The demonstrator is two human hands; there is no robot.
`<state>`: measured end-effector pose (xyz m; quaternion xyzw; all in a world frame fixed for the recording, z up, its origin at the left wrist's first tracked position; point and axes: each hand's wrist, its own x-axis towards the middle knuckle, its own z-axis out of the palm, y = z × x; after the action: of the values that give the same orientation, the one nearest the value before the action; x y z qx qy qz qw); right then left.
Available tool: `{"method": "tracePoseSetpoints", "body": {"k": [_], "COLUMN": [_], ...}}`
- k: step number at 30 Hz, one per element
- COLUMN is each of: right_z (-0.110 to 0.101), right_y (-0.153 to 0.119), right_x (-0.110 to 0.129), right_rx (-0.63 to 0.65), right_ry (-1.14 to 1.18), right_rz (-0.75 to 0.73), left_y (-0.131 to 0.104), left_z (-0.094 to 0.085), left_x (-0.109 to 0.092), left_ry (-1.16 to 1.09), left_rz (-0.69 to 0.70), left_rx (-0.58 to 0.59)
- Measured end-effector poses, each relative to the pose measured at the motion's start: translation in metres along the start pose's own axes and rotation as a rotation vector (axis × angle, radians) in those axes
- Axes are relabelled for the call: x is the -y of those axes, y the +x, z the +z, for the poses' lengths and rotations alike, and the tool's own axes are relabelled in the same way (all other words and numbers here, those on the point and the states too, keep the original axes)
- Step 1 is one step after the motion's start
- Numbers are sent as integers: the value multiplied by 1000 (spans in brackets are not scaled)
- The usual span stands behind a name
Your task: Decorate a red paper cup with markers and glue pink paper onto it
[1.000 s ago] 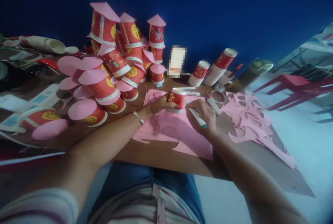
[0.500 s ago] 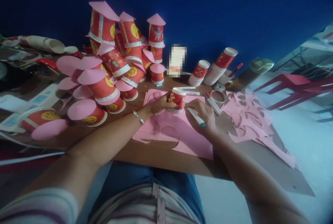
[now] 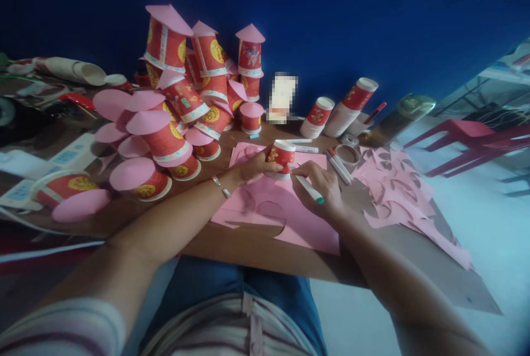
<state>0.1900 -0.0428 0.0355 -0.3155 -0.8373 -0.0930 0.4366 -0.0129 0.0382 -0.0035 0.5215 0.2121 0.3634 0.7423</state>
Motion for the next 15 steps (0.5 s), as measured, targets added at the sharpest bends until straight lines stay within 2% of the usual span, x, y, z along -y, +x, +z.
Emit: {"method": "tracePoseSetpoints", "body": {"k": [11,15], "right_z": [-5,-5], "right_y": [2,-1], "right_x": [1,-4], "right_rx": [-101,-73], "right_ry": [8,11], "right_rz": [18,41], "left_y": [1,-1], "left_z": [-1,-2], "left_x": [-1,-4], "left_ry": [-58,-110], "left_rz": [12,-11], "left_rx": [9,5]}}
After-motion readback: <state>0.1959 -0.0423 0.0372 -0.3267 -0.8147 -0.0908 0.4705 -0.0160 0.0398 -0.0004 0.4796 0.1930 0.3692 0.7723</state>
